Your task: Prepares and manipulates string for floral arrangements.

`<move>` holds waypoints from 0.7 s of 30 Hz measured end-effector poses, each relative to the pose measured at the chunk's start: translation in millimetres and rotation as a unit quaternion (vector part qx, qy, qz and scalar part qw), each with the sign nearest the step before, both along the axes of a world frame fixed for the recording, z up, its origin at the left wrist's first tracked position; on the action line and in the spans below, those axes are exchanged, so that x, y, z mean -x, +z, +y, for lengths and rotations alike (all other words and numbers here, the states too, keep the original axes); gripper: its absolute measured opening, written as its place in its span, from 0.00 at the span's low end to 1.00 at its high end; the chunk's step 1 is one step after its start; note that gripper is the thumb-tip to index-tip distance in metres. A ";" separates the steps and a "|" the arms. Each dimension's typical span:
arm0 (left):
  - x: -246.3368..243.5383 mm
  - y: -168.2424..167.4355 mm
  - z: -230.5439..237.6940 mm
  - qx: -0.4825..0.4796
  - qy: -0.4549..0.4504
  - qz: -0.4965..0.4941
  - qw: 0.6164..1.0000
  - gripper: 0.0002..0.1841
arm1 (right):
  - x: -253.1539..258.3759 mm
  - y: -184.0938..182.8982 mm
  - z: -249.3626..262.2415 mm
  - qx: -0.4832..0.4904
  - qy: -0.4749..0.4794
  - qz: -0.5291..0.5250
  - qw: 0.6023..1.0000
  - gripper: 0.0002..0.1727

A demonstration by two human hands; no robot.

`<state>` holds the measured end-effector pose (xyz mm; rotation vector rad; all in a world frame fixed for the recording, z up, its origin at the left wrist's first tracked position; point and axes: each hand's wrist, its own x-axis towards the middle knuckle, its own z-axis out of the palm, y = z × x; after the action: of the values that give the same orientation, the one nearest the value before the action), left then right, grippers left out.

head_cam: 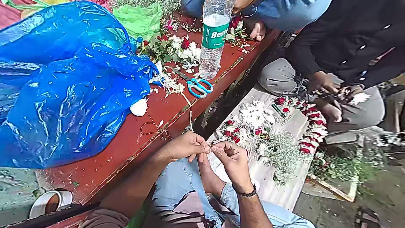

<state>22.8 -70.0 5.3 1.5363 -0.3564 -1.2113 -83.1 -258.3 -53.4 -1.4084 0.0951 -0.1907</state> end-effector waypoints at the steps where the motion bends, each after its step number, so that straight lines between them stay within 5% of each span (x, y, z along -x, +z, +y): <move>1: -0.2 -2.3 2.7 0.011 -0.001 0.012 1.000 0.10 | -0.3 -0.6 -1.4 -0.007 -0.006 0.004 1.000 0.03; 9: -3.2 -22.5 10.7 0.070 0.049 0.109 0.990 0.13 | -2.2 -9.3 -3.1 -0.056 -0.001 0.013 0.998 0.04; 15: 7.8 -9.2 17.0 0.108 0.037 0.042 0.993 0.09 | -1.8 -37.9 -7.3 -0.151 0.128 0.038 0.980 0.26; 21: 16.7 -10.2 35.8 0.062 0.128 -0.040 0.989 0.11 | -15.3 -37.4 1.6 0.041 0.091 -0.029 0.995 0.13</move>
<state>6.0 -34.3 -4.9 1.4763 -0.2727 -0.9134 -67.9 -256.7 -90.8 -1.4827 -0.0901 -0.0844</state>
